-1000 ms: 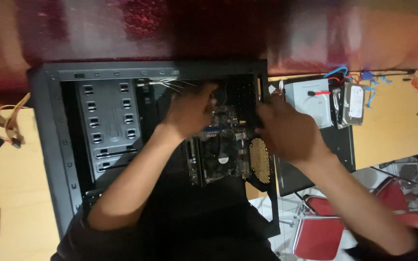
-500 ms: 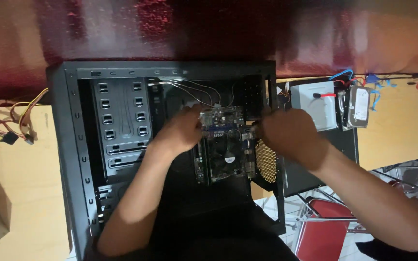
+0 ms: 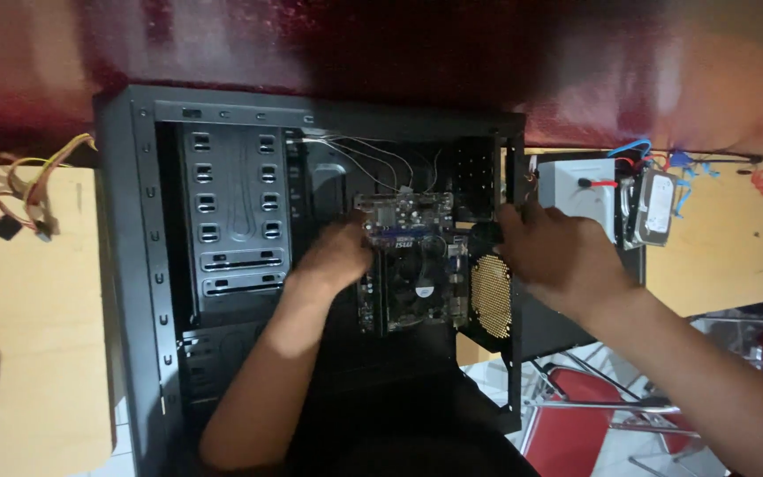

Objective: Installing and securing a motherboard inside a computer case using a screwdriver.

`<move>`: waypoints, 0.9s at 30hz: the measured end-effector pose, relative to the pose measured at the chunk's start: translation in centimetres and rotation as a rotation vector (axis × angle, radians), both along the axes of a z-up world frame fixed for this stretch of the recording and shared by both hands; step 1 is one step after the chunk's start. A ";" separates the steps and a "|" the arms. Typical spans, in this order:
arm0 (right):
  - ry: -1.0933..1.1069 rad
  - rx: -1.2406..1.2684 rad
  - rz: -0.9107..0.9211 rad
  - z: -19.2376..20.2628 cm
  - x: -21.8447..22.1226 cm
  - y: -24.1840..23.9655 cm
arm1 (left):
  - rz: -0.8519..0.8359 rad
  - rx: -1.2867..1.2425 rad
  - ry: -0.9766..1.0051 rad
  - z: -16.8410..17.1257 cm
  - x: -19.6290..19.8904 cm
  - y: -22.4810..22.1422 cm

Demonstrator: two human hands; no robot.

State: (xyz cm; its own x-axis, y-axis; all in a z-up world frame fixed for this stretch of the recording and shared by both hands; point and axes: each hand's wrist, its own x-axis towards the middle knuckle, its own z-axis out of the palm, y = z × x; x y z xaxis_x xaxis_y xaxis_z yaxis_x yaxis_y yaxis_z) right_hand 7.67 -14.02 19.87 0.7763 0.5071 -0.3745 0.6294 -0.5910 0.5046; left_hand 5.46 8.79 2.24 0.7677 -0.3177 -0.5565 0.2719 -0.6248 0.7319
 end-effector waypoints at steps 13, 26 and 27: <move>0.294 -0.045 -0.212 0.3 1.8 0.2 | 0.032 -0.005 0.084 2.2 1.1 0.6; 0.269 -0.170 -0.324 -0.2 2.5 -0.6 | 0.094 -0.013 0.057 1.0 1.2 0.0; 0.358 -0.219 -0.471 0.4 3.4 -0.3 | 0.094 -0.004 0.037 1.4 1.2 0.2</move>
State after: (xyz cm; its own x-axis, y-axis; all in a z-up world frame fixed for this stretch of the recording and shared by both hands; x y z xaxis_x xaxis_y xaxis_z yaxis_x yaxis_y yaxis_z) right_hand 11.03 -14.36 20.29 0.7046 0.0233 -0.7092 0.4794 -0.7525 0.4515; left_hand 6.65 8.96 3.64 0.7734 -0.2474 -0.5836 0.3558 -0.5925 0.7227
